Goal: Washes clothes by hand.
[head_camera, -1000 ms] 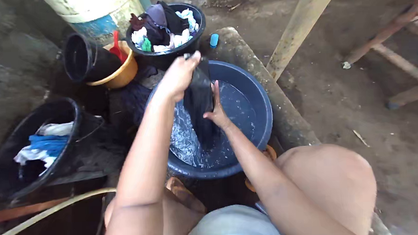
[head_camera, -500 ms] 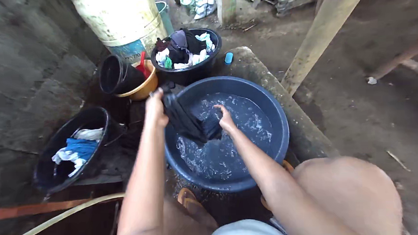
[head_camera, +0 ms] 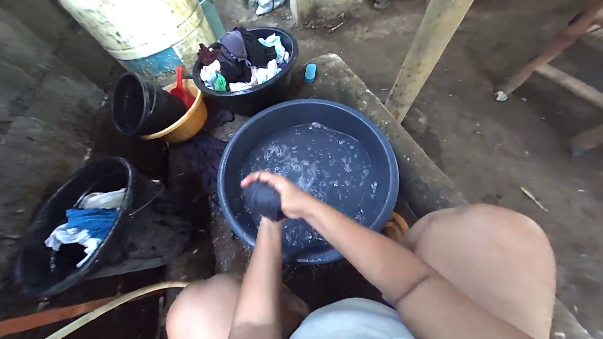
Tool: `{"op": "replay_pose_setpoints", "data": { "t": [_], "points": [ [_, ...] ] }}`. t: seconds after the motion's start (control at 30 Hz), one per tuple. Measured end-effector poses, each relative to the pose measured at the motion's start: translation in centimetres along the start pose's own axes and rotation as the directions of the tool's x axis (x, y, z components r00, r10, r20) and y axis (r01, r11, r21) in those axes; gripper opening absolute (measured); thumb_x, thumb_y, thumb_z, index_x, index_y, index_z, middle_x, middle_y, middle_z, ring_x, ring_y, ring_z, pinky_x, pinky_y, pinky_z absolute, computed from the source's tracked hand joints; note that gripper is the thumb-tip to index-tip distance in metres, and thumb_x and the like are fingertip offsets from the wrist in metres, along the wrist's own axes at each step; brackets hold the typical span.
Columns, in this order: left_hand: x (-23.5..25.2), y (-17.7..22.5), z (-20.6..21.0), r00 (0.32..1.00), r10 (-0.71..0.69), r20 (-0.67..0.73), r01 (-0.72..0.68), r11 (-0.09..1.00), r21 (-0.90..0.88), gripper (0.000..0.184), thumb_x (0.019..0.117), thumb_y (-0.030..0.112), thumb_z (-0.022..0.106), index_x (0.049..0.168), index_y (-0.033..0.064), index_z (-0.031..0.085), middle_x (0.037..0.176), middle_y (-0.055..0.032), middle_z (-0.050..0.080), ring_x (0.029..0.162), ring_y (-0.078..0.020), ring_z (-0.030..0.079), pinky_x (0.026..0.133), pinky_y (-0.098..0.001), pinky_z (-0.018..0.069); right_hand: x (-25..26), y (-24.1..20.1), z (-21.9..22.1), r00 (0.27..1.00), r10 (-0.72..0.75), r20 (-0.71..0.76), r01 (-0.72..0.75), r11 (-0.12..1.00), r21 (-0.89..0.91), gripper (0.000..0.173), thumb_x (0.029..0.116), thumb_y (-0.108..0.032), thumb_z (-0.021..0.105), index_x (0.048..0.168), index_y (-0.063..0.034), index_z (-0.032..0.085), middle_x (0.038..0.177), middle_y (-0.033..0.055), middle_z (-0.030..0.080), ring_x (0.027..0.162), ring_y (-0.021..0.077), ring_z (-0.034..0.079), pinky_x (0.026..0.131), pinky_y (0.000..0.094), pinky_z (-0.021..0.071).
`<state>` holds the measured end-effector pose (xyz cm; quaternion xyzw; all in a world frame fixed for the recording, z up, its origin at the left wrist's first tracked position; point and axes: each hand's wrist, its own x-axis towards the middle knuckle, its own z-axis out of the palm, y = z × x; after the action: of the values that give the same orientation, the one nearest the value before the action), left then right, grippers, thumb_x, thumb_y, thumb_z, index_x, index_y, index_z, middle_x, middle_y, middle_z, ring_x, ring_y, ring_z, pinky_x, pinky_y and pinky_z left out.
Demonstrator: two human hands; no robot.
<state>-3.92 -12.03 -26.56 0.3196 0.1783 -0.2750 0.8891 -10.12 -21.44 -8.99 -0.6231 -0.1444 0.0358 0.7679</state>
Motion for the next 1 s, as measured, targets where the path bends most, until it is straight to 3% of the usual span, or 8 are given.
{"op": "replay_pose_setpoints", "data": {
  "t": [0.07,0.3,0.4,0.5,0.63,0.73,0.87,1.0],
  "points": [
    [-4.2,1.5,5.4,0.992,-0.105,-0.075,0.108,0.993,0.04,0.054,0.1084,0.053,0.023,0.106,0.0113,0.058,0.085,-0.0092,0.067,0.074,-0.0211,0.067,0.062,-0.0376,0.0586,1.1,-0.8,-3.3,0.984,-0.002,-0.179,0.042,0.975,0.218,0.039,0.1008,-0.007,0.044,0.139,-0.0058,0.053,0.111,0.0074,0.067,0.095,0.0139,0.066,0.085,0.0373,0.0573],
    [-8.1,0.7,14.5,0.999,-0.046,0.021,0.048,0.995,-0.085,0.058,0.1041,0.061,0.028,0.123,0.0142,0.056,0.11,-0.0133,0.067,0.101,-0.0296,0.068,0.079,-0.0503,0.0575,0.4,6.4,-15.8,0.585,0.445,-0.678,-0.047,0.853,0.52,0.038,0.1114,-0.037,0.035,0.124,-0.0081,0.056,0.098,0.0069,0.064,0.085,0.0174,0.062,0.075,0.0393,0.0557],
    [-7.4,0.1,18.4,0.988,0.033,0.153,-0.013,0.991,-0.13,0.06,0.1023,0.066,0.024,0.116,0.018,0.057,0.106,-0.0066,0.067,0.098,-0.0219,0.067,0.078,-0.0433,0.0574,-3.1,9.1,-13.2,0.722,0.486,-0.493,-0.13,0.794,0.594,0.045,0.113,-0.041,0.024,0.108,-0.0122,0.058,0.081,0.0017,0.062,0.072,0.0129,0.061,0.065,0.032,0.0552],
    [-4.9,0.8,20.6,0.957,0.134,0.258,-0.074,0.97,-0.23,0.057,0.1035,0.06,0.024,0.118,0.0152,0.056,0.11,-0.0086,0.066,0.103,-0.0229,0.065,0.083,-0.0444,0.0559,-3.9,9.0,-10.0,0.905,0.273,-0.327,0.071,0.66,0.748,0.071,0.103,-0.067,0.019,0.122,-0.0123,0.059,0.103,0.0099,0.072,0.097,0.0249,0.07,0.078,0.0462,0.0603],
    [-3.8,1.8,21.4,0.924,0.234,0.302,-0.143,0.945,-0.296,0.057,0.1041,0.059,0.023,0.117,0.0143,0.057,0.11,-0.008,0.066,0.103,-0.0208,0.066,0.085,-0.0408,0.0564,-1.1,7.0,-8.2,0.856,0.178,-0.485,0.308,0.579,0.755,0.107,0.0796,-0.097,0.013,0.146,-0.0206,0.048,0.133,0.0089,0.065,0.122,0.0265,0.062,0.093,0.0499,0.0563],
    [-4.1,2.3,17.8,0.894,0.203,0.399,-0.154,0.976,-0.153,0.064,0.1025,0.065,0.019,0.116,0.0184,0.061,0.109,-0.0051,0.069,0.102,-0.0188,0.067,0.082,-0.0398,0.0579,1.0,5.4,-9.7,0.747,0.224,-0.626,0.438,0.542,0.717,0.091,0.0881,-0.09,0.011,0.142,-0.0276,0.05,0.133,0.0019,0.063,0.123,0.0202,0.061,0.098,0.049,0.0541],
    [-4.7,2.1,11.3,0.995,0.045,0.084,-0.047,0.998,0.029,0.063,0.1038,0.066,0.025,0.13,0.0171,0.055,0.115,-0.0125,0.068,0.099,-0.0265,0.069,0.075,-0.0427,0.0588,2.8,3.6,-12.4,0.729,0.075,-0.681,0.412,0.746,0.524,0.059,0.1055,-0.063,0.03,0.136,-0.0172,0.051,0.119,0.0032,0.068,0.109,0.016,0.066,0.091,0.0394,0.0577],
    [-5.0,1.6,9.8,0.97,-0.114,0.216,0.075,0.981,0.182,0.099,0.0893,0.083,-0.008,0.161,0.0167,0.008,0.148,-0.0307,0.046,0.123,-0.0483,0.059,0.088,-0.0612,0.056,3.3,2.6,-11.4,0.921,-0.204,-0.332,0.337,0.844,0.417,0.056,0.0793,-0.068,0.075,0.108,-0.0206,0.066,0.127,0.0035,0.07,0.111,0.017,0.069,0.088,0.0359,0.0603]
  ]
}}
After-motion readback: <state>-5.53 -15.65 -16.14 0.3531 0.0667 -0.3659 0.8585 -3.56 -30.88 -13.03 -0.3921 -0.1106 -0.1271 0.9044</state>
